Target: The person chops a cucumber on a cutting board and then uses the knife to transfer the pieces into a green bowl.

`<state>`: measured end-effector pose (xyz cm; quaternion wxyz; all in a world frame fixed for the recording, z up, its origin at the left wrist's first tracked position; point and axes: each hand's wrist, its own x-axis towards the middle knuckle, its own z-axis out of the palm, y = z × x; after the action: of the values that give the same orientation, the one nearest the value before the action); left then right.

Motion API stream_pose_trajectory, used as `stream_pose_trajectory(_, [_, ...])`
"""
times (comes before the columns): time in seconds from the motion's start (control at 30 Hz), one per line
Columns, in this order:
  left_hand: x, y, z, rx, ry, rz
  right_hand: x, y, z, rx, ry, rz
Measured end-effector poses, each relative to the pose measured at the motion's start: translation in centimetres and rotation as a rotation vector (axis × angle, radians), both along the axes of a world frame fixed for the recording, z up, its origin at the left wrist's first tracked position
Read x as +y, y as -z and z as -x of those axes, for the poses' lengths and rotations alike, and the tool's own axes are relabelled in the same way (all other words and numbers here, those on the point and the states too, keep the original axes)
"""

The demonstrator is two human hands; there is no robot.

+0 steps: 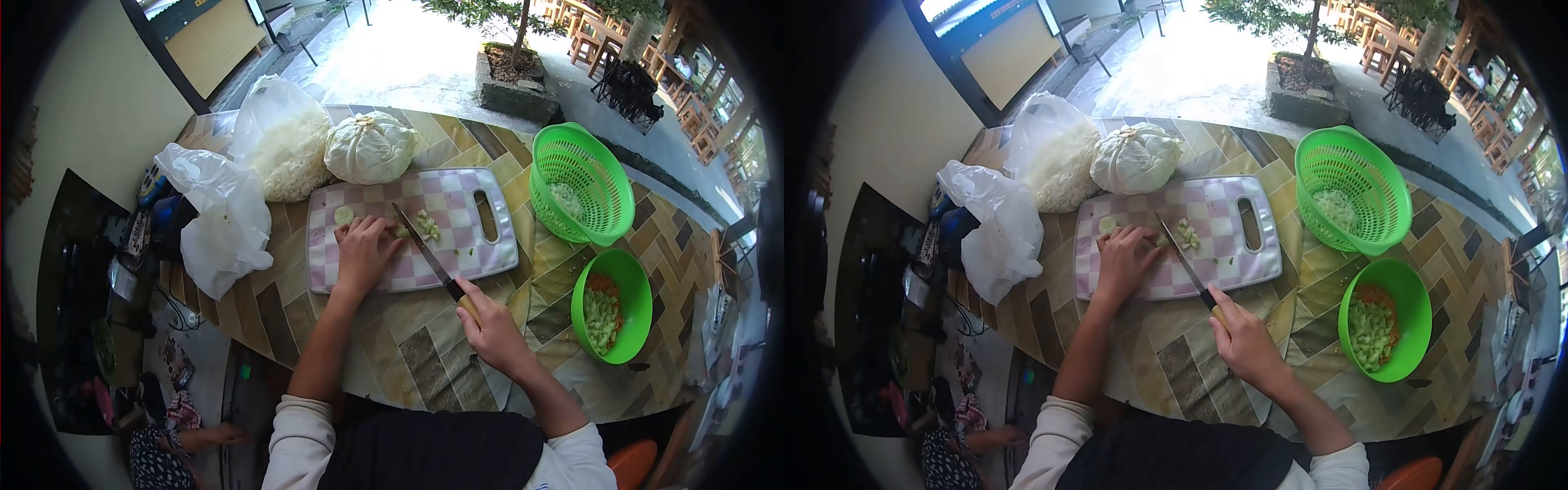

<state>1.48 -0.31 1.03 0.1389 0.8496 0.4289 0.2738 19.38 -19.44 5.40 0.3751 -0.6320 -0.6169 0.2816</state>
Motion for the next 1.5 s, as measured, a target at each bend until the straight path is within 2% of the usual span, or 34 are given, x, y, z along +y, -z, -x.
stream_pose_trajectory(0.57, [0.3,-0.2,0.1,-0.050,0.085,0.031,-1.2,-1.4,2.3,0.016,0.071,0.063])
stream_pose_trajectory(0.67, [0.2,-0.1,0.2,-0.036,0.062,-0.013,-1.1,-0.1,2.6,-0.034,0.090,-0.045])
stream_pose_trajectory(0.97, [0.4,0.1,0.3,-0.040,0.076,-0.045,-1.6,-1.2,3.8,-0.054,0.129,0.116])
stream_pose_trajectory(1.17, [0.7,0.3,0.3,-0.092,0.121,-0.022,-1.9,-0.4,4.2,-0.034,0.115,-0.039])
stream_pose_trajectory(1.5, [0.7,0.2,0.4,-0.107,0.142,-0.033,-1.8,-1.0,5.0,-0.051,0.185,-0.068])
